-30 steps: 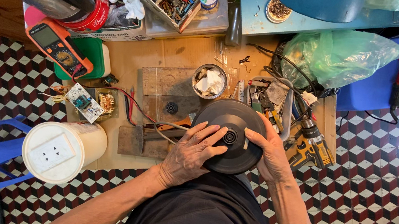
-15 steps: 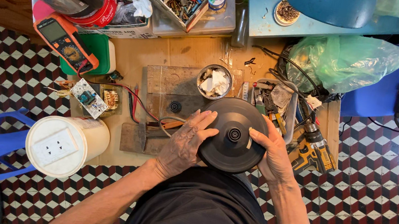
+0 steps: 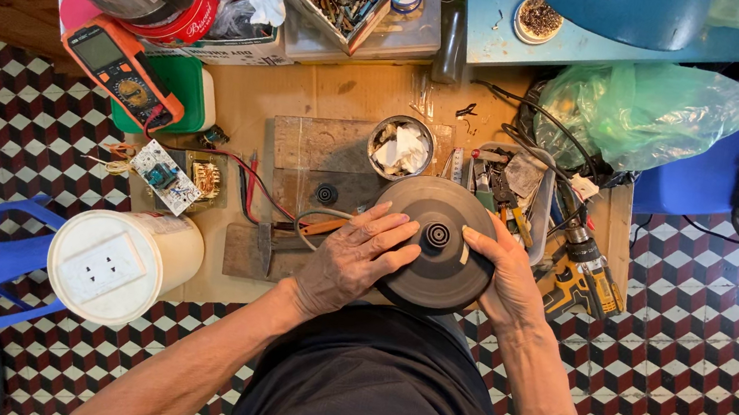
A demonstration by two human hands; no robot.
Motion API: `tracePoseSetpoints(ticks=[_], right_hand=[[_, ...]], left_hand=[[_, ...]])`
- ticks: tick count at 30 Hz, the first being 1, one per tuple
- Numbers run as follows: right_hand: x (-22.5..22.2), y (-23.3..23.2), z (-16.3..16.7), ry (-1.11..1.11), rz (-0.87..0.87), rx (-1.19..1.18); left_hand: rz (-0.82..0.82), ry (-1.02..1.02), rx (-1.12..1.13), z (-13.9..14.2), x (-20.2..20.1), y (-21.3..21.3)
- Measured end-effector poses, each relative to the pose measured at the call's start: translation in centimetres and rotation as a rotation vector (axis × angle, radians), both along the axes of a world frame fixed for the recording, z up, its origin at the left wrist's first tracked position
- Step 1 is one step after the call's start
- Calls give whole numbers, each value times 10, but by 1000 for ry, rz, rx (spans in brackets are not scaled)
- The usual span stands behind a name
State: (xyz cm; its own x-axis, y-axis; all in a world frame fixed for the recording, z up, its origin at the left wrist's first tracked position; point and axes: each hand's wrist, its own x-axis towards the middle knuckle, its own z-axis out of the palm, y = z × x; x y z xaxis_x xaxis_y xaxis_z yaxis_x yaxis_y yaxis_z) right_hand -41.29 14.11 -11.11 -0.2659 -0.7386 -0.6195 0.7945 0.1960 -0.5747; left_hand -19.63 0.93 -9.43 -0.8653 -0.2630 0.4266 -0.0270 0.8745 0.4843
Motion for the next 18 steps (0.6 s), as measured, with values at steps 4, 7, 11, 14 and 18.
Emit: tracePoseSetpoints(ticks=[4, 7, 11, 14, 18], right_hand=[[1, -2, -5, -79, -41, 21], [3, -2, -7, -78, -80, 68], [-1, -4, -7, -87, -171, 99], [-16, -8, -5, -65, -200, 111], [-63, -19, -12, -47, -126, 184]], left_hand=[[-36, -4, 17, -2, -4, -7], [-35, -22, 33, -4, -8, -11], [-6, -12, 49, -4, -21, -15], [11, 32, 55, -3, -41, -19], [2, 51, 87, -4, -70, -19]])
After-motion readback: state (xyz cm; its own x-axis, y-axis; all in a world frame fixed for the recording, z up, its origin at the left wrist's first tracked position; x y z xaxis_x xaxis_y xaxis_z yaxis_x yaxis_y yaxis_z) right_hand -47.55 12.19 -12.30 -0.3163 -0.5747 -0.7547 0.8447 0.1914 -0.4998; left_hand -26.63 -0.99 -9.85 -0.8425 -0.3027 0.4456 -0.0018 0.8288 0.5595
